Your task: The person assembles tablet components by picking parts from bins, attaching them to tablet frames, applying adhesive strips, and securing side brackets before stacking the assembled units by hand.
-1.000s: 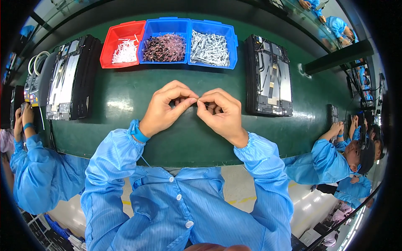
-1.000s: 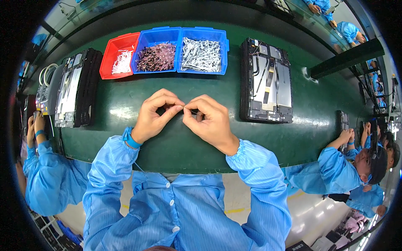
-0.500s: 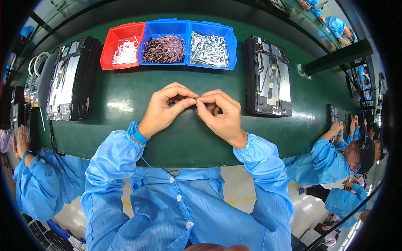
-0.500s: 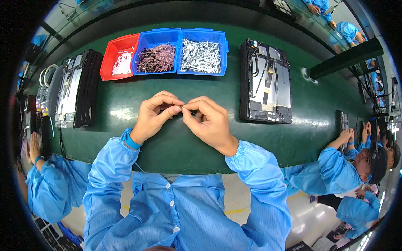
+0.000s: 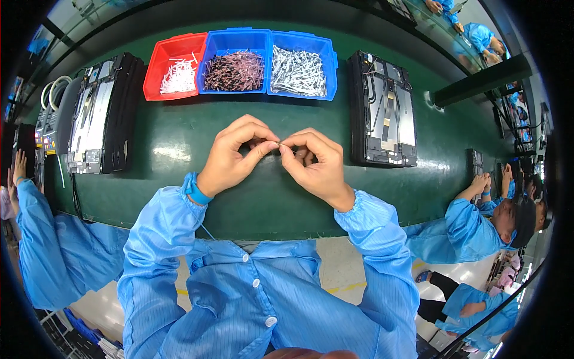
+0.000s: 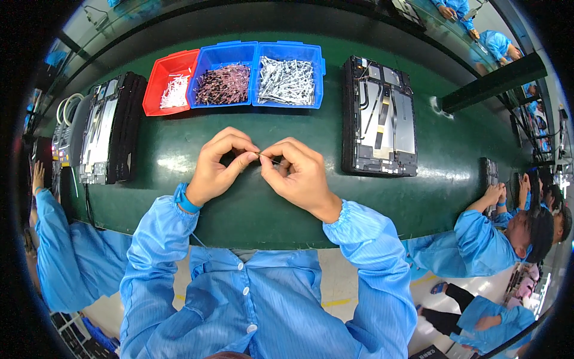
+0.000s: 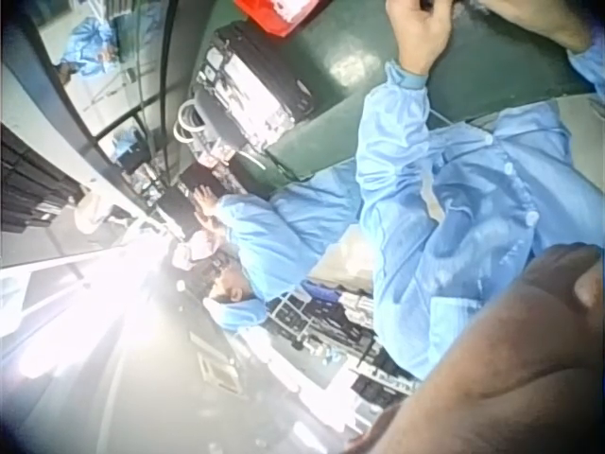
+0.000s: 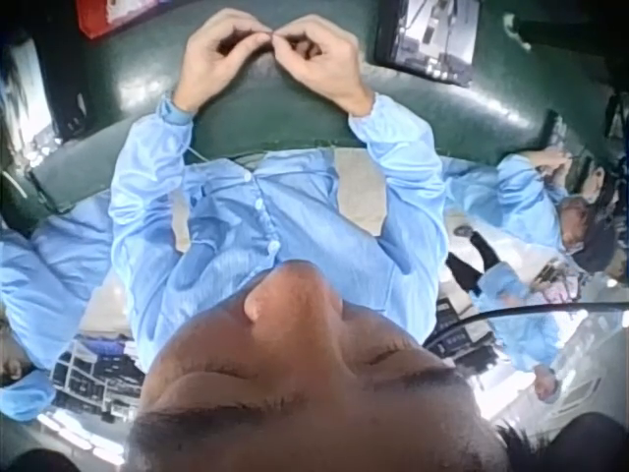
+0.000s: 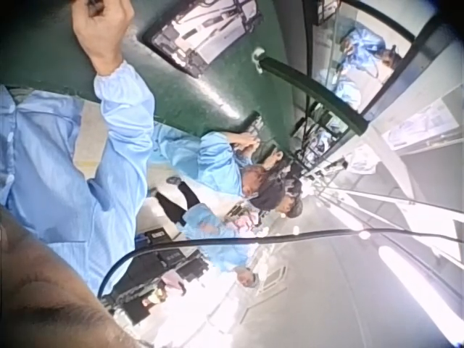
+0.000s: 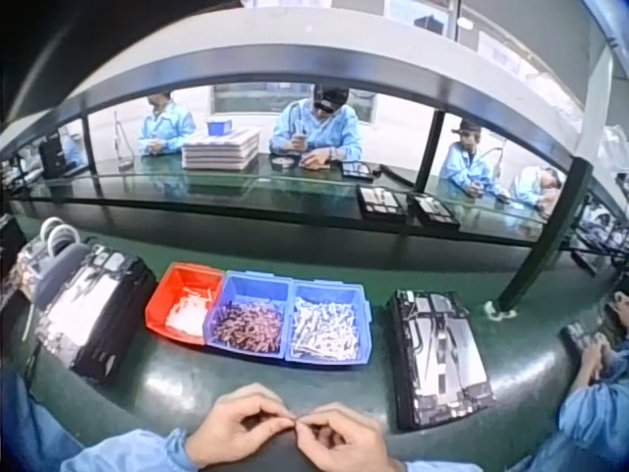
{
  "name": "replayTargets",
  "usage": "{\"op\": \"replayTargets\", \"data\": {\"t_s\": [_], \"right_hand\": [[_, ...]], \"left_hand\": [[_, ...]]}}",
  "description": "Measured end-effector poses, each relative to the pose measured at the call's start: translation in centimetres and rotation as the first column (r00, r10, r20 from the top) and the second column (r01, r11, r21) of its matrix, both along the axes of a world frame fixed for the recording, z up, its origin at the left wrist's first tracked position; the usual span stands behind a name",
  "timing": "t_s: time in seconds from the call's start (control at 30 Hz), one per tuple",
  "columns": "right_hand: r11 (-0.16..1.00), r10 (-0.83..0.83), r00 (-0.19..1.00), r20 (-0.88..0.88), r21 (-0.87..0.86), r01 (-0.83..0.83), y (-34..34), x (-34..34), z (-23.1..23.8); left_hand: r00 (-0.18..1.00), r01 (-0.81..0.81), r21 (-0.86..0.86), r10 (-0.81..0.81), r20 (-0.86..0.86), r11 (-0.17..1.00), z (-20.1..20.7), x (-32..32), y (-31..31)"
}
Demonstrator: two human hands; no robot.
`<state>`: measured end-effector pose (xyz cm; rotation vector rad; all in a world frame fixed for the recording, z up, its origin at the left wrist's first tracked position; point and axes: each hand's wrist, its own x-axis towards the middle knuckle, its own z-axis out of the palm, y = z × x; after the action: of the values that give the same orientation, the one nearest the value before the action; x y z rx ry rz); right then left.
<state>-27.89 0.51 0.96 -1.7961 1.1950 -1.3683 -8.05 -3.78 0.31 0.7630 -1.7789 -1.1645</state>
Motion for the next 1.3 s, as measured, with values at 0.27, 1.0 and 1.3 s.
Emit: {"op": "replayTargets", "data": {"t_s": [0.27, 1.0, 1.3], "right_hand": [[0.998, 0.001, 0.998, -0.058, 0.058, 0.002, -0.5, -1.1, 0.4], [0.856, -0.041, 0.991, 0.13, 0.515, -0.032, -2.0, -2.4, -0.6], [0.907, -0.021, 0.995, 0.102, 0.42, -0.024, -1.8, -2.1, -1.3]], "left_hand": [[0.934, -0.076, -0.509, 0.24, 0.263, 0.857, 0.6, 0.5, -0.6], [0.981, -0.183, 0.231, 0.193, -0.024, 0.956, -1.9, 0.7, -1.0], [0.981, -0.187, 0.245, 0.196, -0.013, 0.951, -1.6, 0.6, -1.0]]}}
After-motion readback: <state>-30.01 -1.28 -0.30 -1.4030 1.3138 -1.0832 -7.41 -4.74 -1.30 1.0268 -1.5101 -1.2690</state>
